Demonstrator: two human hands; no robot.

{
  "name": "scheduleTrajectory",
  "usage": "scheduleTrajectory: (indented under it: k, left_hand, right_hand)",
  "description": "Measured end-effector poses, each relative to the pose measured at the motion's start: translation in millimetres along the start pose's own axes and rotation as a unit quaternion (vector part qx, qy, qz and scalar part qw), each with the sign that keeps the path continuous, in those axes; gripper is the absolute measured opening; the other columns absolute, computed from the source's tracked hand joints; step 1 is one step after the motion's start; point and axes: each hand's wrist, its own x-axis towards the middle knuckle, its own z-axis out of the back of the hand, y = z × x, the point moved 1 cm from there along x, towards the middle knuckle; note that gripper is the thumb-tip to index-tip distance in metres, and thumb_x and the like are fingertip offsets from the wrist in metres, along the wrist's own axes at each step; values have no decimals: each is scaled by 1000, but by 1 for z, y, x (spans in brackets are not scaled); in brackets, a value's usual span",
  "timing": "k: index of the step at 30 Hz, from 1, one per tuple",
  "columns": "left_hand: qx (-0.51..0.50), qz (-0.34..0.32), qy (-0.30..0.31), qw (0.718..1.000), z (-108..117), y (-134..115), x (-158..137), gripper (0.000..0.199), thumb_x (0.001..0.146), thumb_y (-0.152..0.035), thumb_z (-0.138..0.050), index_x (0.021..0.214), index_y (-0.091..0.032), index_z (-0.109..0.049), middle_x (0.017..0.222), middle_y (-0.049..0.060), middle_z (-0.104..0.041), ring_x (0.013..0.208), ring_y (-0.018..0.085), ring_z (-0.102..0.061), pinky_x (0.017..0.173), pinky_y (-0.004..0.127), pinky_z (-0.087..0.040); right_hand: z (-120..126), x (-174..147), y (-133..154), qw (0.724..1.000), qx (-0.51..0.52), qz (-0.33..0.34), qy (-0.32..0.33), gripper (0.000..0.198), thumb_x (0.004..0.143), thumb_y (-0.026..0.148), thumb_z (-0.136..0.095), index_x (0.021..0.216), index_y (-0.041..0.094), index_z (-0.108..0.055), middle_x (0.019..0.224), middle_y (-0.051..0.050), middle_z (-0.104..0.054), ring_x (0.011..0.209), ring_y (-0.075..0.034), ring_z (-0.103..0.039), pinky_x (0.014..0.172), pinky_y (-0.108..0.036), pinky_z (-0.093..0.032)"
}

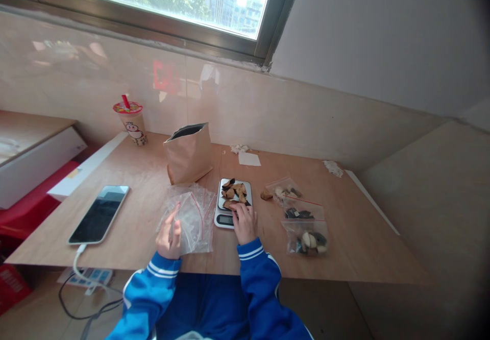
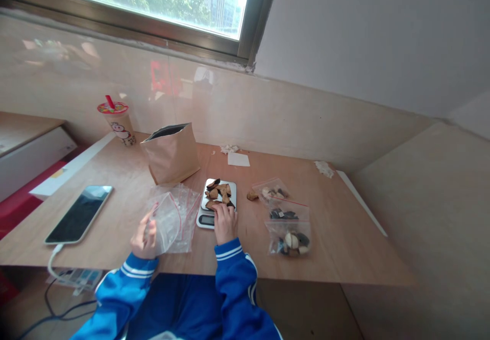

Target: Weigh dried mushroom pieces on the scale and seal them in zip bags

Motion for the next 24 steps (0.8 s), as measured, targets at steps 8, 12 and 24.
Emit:
scheduleTrajectory:
  k: [8,12,24]
  left_hand:
    - [31,-17,-25,999,-3,-6,1,40,93,-20,-47,131,-24,-58,126,5,-65,111,19,-65,97,30,-51]
    - [33,-15,-23,999,-3,-5,1,40,93,-20,-48,131,-25,-58,127,4,-65,112,19,-65,98,31,-51]
    - [38,37,-24,998,-3,-8,0,35,93,-26,-47,124,-23,-64,122,5,-68,108,21,-67,97,32,-52]
  right_hand:
    - [4,1,0,999,20,20,-39,19,93,16,-53,94,25,-70,92,-1,-71,83,-20,-51,71,-32,-31]
    - [2,3,-1,999,23,24,-39,20,94,16,-53,94,25,-70,93,-1,-71,84,-19,-52,73,-32,-31]
    - [33,7,-2,989,79,-40,-121,26,97,29,-47,96,24,-73,94,-5,-71,88,-19,-60,83,-33,-39]
